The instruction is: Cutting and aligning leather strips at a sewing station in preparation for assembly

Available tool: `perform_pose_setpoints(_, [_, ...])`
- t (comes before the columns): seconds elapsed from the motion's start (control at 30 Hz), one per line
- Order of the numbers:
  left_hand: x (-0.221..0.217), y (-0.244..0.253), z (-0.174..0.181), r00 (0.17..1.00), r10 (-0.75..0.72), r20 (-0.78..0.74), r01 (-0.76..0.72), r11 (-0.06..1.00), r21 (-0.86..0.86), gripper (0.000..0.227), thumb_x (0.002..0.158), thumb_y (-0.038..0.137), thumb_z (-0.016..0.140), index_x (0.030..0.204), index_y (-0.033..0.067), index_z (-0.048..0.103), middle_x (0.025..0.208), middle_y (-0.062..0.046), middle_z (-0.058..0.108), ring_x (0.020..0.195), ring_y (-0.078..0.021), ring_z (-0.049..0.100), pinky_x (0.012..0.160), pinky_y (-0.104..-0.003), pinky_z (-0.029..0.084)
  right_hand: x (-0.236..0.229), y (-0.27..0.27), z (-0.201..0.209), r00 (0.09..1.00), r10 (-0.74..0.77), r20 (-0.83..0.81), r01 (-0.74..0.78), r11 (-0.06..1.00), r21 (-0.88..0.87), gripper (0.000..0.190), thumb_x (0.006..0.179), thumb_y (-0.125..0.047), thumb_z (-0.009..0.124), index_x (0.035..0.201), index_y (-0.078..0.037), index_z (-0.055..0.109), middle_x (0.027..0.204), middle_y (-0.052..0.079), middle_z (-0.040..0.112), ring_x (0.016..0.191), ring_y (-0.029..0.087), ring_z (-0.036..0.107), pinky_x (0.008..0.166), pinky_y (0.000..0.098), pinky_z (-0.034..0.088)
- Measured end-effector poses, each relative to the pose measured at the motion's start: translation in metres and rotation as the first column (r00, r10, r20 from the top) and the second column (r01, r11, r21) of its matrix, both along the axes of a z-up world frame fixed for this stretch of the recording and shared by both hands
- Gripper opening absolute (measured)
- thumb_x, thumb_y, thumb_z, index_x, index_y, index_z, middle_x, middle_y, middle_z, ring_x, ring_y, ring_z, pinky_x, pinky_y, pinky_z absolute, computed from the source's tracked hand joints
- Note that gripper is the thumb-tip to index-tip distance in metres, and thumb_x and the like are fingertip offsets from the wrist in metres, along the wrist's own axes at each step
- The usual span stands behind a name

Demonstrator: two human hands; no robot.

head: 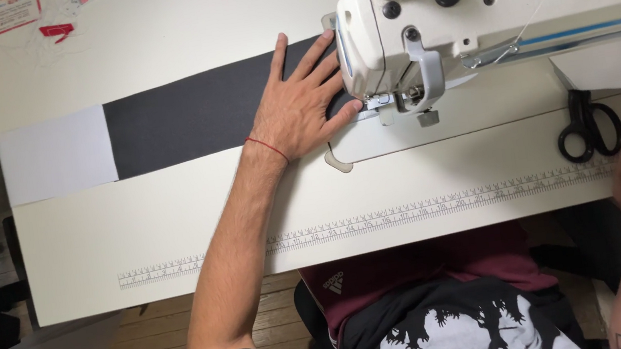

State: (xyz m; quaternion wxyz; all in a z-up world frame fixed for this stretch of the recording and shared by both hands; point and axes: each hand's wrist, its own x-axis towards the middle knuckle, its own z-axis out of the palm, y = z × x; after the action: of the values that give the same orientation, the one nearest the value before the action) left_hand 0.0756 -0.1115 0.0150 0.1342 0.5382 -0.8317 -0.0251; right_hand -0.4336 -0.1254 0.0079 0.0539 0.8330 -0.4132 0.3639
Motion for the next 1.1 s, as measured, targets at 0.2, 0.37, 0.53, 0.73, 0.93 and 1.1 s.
perform_pose_setpoints(0.2, [0.004, -0.006, 0.0, 1.0, -0.008, -0.007, 0.008, 1.0, 0.016, 0.074, 0.125, 0.063, 0.027, 0.176, 0.0187, 0.056, 0.186, -0.006, 0.049, 0.177, -0.0303, 0.025, 0.139, -0.079, 0.003, -0.003, -0.003, -0.003, 0.998, 0.021, 0.067, -0.021, 1.0, 0.004, 0.043, 0.135, 0.01, 0.064, 0.169, 0.036, 0.059, 0.164, 0.056, 0.063, 0.148, 0.072, 0.067, 0.125, 0.0734, 0.057])
perform_pose_setpoints(0.37, [0.004, -0.008, 0.004, 1.0, -0.016, -0.009, 0.016, 0.999, 0.04, 0.08, 0.124, 0.067, 0.02, 0.179, 0.0178, 0.052, 0.188, -0.007, 0.045, 0.178, -0.0308, 0.018, 0.139, -0.08, -0.001, 0.002, -0.003, 0.005, 0.997, 0.042, 0.065, -0.041, 0.999, -0.017, 0.046, 0.132, 0.012, 0.063, 0.17, 0.036, 0.056, 0.169, 0.057, 0.058, 0.155, 0.074, 0.06, 0.132, 0.074, 0.052])
perform_pose_setpoints(0.53, [0.006, -0.011, 0.001, 1.0, -0.012, 0.015, 0.011, 1.0, 0.023, 0.075, 0.125, 0.065, 0.027, 0.176, 0.018, 0.056, 0.187, -0.006, 0.046, 0.178, -0.0312, 0.017, 0.138, -0.081, 0.0, 0.008, -0.002, 0.015, 0.999, 0.022, 0.034, -0.021, 0.999, -0.044, 0.048, 0.134, 0.001, 0.062, 0.17, 0.034, 0.059, 0.167, 0.055, 0.06, 0.151, 0.075, 0.062, 0.129, 0.075, 0.05])
perform_pose_setpoints(0.73, [0.007, -0.013, -0.001, 1.0, -0.013, 0.013, 0.013, 1.0, 0.024, 0.076, 0.124, 0.065, 0.024, 0.179, 0.0203, 0.051, 0.188, -0.006, 0.045, 0.178, -0.0344, 0.018, 0.138, -0.081, -0.001, 0.004, -0.004, 0.011, 0.999, 0.032, 0.031, -0.03, 0.997, -0.066, 0.05, 0.136, -0.005, 0.062, 0.17, 0.032, 0.06, 0.168, 0.052, 0.059, 0.153, 0.073, 0.061, 0.127, 0.0767, 0.054])
perform_pose_setpoints(0.93, [0.007, -0.015, -0.001, 1.0, -0.008, 0.016, 0.008, 1.0, 0.021, 0.073, 0.124, 0.061, 0.028, 0.176, 0.0178, 0.056, 0.188, -0.006, 0.045, 0.178, -0.0372, 0.017, 0.137, -0.082, -0.001, 0.008, -0.003, 0.012, 0.999, 0.026, 0.037, -0.023, 0.998, -0.063, 0.048, 0.133, -0.001, 0.065, 0.166, 0.033, 0.06, 0.166, 0.053, 0.06, 0.15, 0.073, 0.062, 0.127, 0.0748, 0.054])
perform_pose_setpoints(1.1, [0.007, -0.015, -0.001, 1.0, -0.002, 0.026, 0.001, 0.999, 0.036, 0.074, 0.124, 0.062, 0.028, 0.177, 0.0183, 0.054, 0.19, -0.006, 0.041, 0.178, -0.0367, 0.013, 0.137, -0.082, -0.001, 0.009, -0.003, 0.014, 0.999, 0.029, 0.024, -0.026, 0.996, -0.084, 0.048, 0.132, 0.0, 0.065, 0.168, 0.032, 0.061, 0.165, 0.052, 0.061, 0.149, 0.072, 0.063, 0.127, 0.0746, 0.055])
